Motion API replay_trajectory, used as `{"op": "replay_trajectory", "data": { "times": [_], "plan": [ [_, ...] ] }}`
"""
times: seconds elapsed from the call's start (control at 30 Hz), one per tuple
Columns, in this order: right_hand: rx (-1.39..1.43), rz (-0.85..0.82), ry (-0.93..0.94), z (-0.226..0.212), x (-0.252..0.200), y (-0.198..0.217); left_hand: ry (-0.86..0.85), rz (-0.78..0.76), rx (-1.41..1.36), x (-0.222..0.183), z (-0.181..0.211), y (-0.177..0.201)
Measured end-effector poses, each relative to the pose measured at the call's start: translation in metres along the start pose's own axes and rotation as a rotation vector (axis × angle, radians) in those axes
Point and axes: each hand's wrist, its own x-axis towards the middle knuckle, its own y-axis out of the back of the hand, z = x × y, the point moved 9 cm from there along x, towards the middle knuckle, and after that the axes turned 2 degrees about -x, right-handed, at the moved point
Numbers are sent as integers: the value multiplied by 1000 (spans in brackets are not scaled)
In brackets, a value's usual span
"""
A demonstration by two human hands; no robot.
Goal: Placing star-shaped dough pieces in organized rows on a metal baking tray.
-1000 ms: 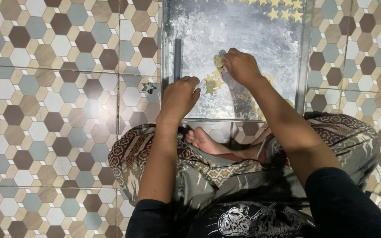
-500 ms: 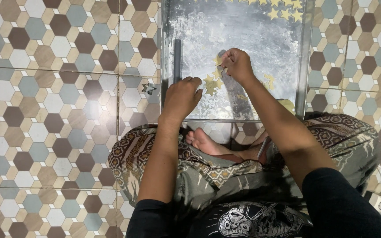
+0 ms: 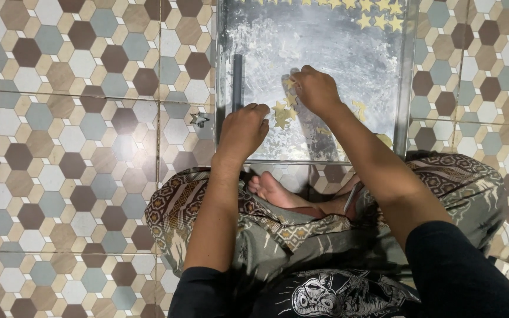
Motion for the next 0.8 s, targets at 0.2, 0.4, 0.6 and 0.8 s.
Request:
{"op": "replay_trajectory", "data": {
  "times": [0.2, 0.4, 0.6, 0.8],
  "plan": [
    [-202, -15, 57, 15, 8, -13, 8, 2, -8, -1, 1, 2],
    [-180, -42, 12, 28, 2, -7, -11, -4, 2, -1, 5, 5],
    [133, 370, -186, 81, -4, 10, -7, 106, 53, -3, 3, 0],
    [354, 383, -166, 92, -10, 14, -9, 103, 58, -1, 1, -3]
  ]
}}
